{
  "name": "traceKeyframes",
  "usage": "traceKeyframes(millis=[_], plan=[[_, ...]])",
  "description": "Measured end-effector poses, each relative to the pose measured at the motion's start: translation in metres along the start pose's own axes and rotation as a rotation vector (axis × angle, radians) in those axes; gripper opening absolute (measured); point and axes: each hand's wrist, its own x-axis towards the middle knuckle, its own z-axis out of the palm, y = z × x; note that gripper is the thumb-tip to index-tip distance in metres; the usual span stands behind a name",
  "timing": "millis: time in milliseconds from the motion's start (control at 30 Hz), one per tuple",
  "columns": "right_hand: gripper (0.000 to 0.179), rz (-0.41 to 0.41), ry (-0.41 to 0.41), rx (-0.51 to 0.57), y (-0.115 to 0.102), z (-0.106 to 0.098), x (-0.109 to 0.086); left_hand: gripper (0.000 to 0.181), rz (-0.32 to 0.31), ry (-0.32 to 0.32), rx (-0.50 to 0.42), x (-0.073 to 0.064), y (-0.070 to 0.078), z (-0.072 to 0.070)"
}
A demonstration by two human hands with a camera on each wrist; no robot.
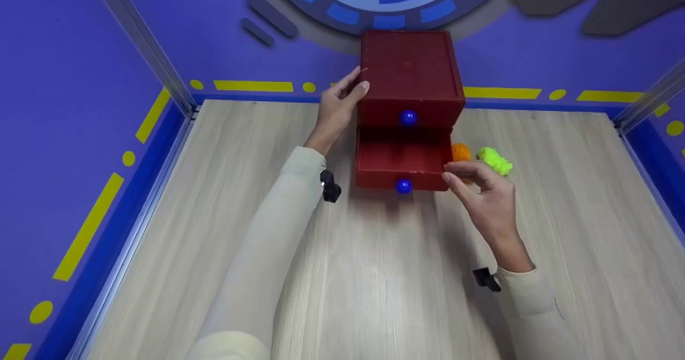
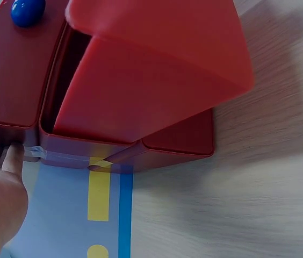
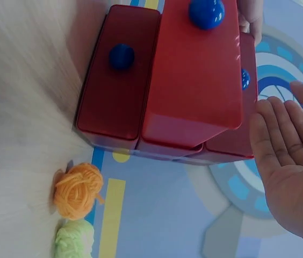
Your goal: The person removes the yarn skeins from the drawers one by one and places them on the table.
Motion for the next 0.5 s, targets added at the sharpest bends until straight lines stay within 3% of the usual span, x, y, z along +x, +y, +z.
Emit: traceKeyframes(millis=[200,500], plan=[[0.025,-0.071,-0.037,0.020,-0.004,0.005,-0.004,0.052,0.001,-0.002,0.002,-0.001,0.002,-0.001],[0.025,-0.068,-0.095,-0.024,0.003,0.017,-0.014,0.053,-0.018,-0.007,0.027,0.000,0.001,-0.002]])
